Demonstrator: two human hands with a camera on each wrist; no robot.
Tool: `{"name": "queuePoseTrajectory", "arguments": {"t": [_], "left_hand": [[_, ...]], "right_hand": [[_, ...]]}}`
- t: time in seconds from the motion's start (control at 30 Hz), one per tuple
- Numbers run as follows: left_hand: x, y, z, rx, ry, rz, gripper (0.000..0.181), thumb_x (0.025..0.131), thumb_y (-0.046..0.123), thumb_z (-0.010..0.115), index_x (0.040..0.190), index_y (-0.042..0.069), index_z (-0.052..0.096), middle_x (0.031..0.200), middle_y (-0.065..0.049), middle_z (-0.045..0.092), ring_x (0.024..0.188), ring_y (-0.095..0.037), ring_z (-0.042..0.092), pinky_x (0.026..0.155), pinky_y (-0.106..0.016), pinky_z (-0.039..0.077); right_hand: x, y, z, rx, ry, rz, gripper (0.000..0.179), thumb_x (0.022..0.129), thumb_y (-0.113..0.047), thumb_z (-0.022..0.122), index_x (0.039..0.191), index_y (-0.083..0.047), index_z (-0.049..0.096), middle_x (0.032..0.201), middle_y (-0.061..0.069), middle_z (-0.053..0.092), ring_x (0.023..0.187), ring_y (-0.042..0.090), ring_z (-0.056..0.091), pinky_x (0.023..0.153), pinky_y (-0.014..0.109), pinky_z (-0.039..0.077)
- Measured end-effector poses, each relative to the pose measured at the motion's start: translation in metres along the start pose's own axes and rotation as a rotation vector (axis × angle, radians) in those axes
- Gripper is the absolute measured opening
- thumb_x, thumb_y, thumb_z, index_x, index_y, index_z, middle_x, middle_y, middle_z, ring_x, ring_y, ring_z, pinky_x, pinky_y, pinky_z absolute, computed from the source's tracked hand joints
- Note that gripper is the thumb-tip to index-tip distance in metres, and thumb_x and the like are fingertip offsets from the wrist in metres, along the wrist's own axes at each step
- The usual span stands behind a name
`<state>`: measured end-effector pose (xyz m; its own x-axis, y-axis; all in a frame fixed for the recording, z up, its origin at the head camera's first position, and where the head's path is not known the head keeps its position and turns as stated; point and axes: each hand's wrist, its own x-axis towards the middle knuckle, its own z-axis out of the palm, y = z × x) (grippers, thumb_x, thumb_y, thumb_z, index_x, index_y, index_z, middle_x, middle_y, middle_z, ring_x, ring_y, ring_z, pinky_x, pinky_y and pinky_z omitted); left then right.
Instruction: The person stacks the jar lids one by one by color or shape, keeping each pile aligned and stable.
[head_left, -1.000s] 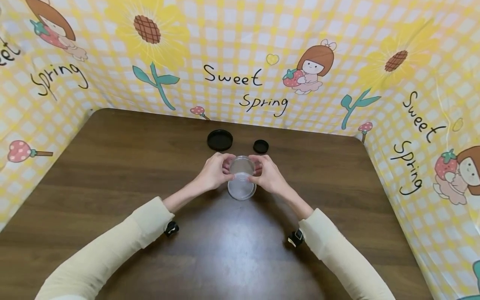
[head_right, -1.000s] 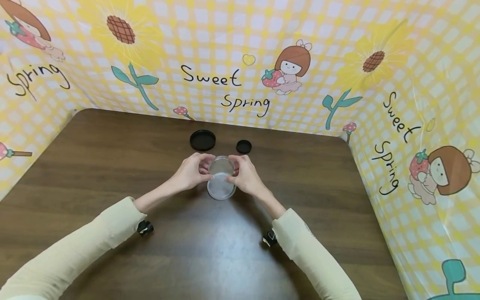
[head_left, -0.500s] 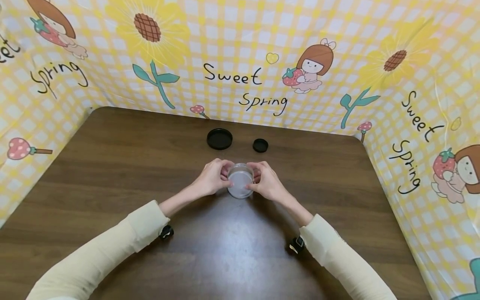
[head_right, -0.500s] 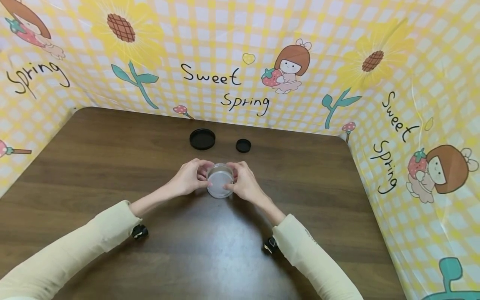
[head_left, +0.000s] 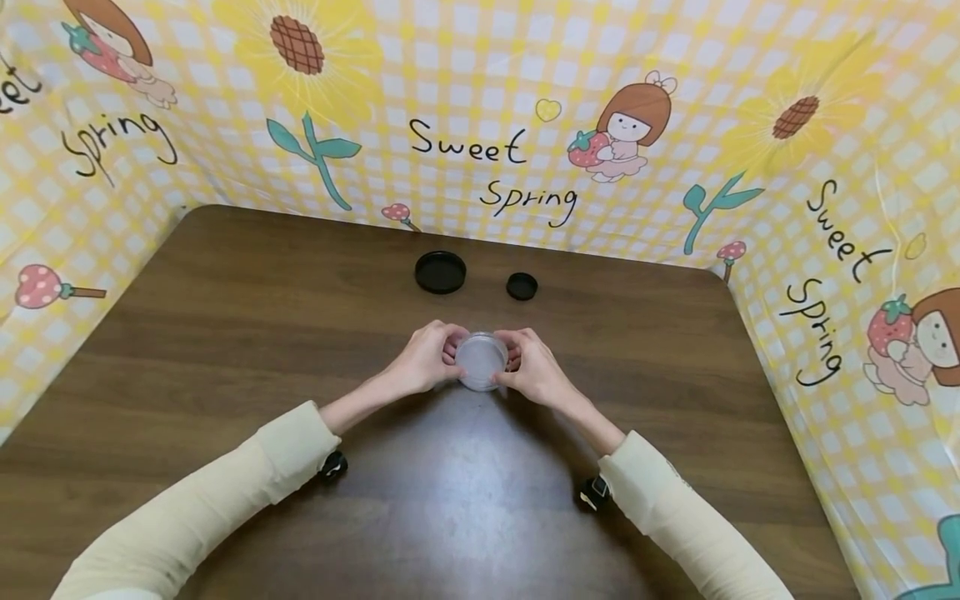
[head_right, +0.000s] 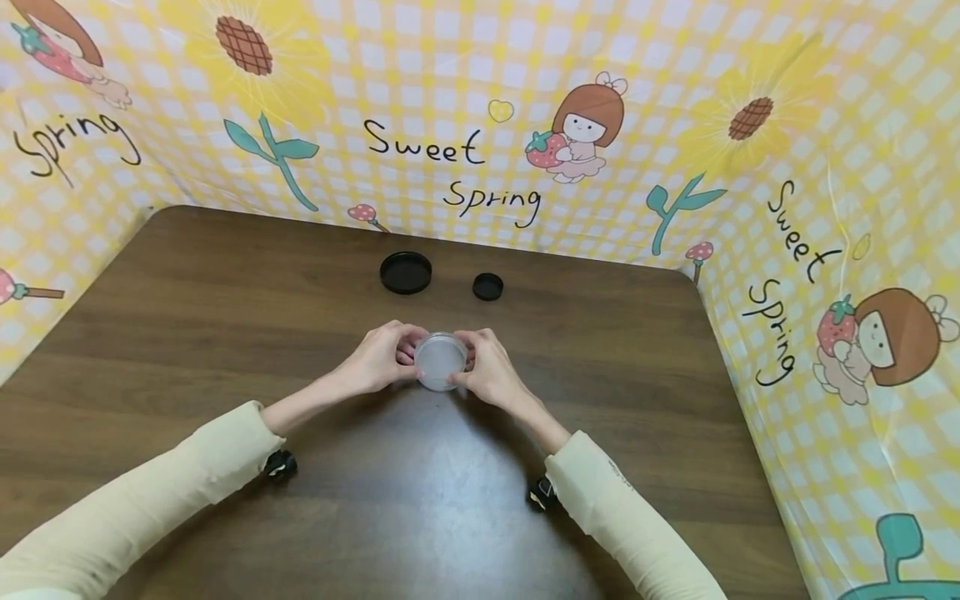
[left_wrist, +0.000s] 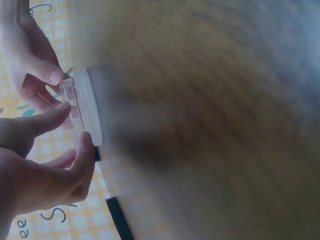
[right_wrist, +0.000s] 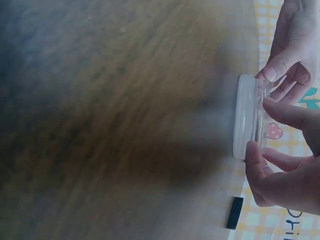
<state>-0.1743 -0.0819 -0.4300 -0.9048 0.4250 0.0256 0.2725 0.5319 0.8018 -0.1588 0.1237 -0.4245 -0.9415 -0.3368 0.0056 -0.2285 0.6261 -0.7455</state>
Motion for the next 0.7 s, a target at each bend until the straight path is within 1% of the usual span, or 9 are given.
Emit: {"name": "queuePoseTrajectory", "arguments": {"t": [0.2, 0.4, 0.57, 0.7], "left_hand": [[0.0003, -0.0004, 0.0, 0.01, -0.006, -0.008, 0.051, 0.071, -0.006, 0.081, 0.117, -0.01, 0.06, 0.099, -0.019, 0.054, 0.083, -0.023, 0.061, 0.072, -0.025, 0.054], [0.0001, 0.0002, -0.0015, 0.027, -0.02, 0.003, 0.05, 0.072, -0.004, 0.081, 0.117, -0.01, 0.059, 0.099, -0.02, 0.056, 0.084, -0.023, 0.061, 0.072, -0.026, 0.054], [0.0022, -0.0003, -0.0024, -0.003, -0.037, -0.012, 0.049, 0.073, -0.005, 0.08, 0.117, -0.008, 0.059, 0.1, -0.02, 0.06, 0.085, -0.024, 0.064, 0.072, -0.026, 0.055], [0.0026, -0.0009, -0.0031, -0.016, -0.045, -0.003, 0.049, 0.073, -0.005, 0.08, 0.118, -0.01, 0.058, 0.1, -0.021, 0.063, 0.085, -0.025, 0.065, 0.073, -0.027, 0.055]], "right_hand": [[0.0002, 0.0032, 0.0007, 0.01, -0.014, -0.011, 0.061, 0.074, 0.0, 0.081, 0.129, 0.005, 0.055, 0.113, 0.02, 0.05, 0.09, 0.026, 0.062, 0.077, 0.033, 0.054], [0.0, 0.0034, -0.0001, 0.008, -0.037, -0.03, 0.062, 0.075, 0.001, 0.08, 0.13, 0.007, 0.053, 0.114, 0.023, 0.049, 0.091, 0.028, 0.062, 0.077, 0.032, 0.054], [-0.0001, 0.0048, -0.0001, 0.018, -0.049, -0.047, 0.064, 0.076, 0.001, 0.079, 0.133, 0.007, 0.05, 0.116, 0.023, 0.048, 0.092, 0.029, 0.061, 0.078, 0.032, 0.054], [-0.0006, 0.0064, 0.0008, 0.04, -0.053, -0.055, 0.065, 0.077, 0.002, 0.077, 0.135, 0.008, 0.047, 0.118, 0.024, 0.047, 0.094, 0.031, 0.06, 0.08, 0.034, 0.054]]}}
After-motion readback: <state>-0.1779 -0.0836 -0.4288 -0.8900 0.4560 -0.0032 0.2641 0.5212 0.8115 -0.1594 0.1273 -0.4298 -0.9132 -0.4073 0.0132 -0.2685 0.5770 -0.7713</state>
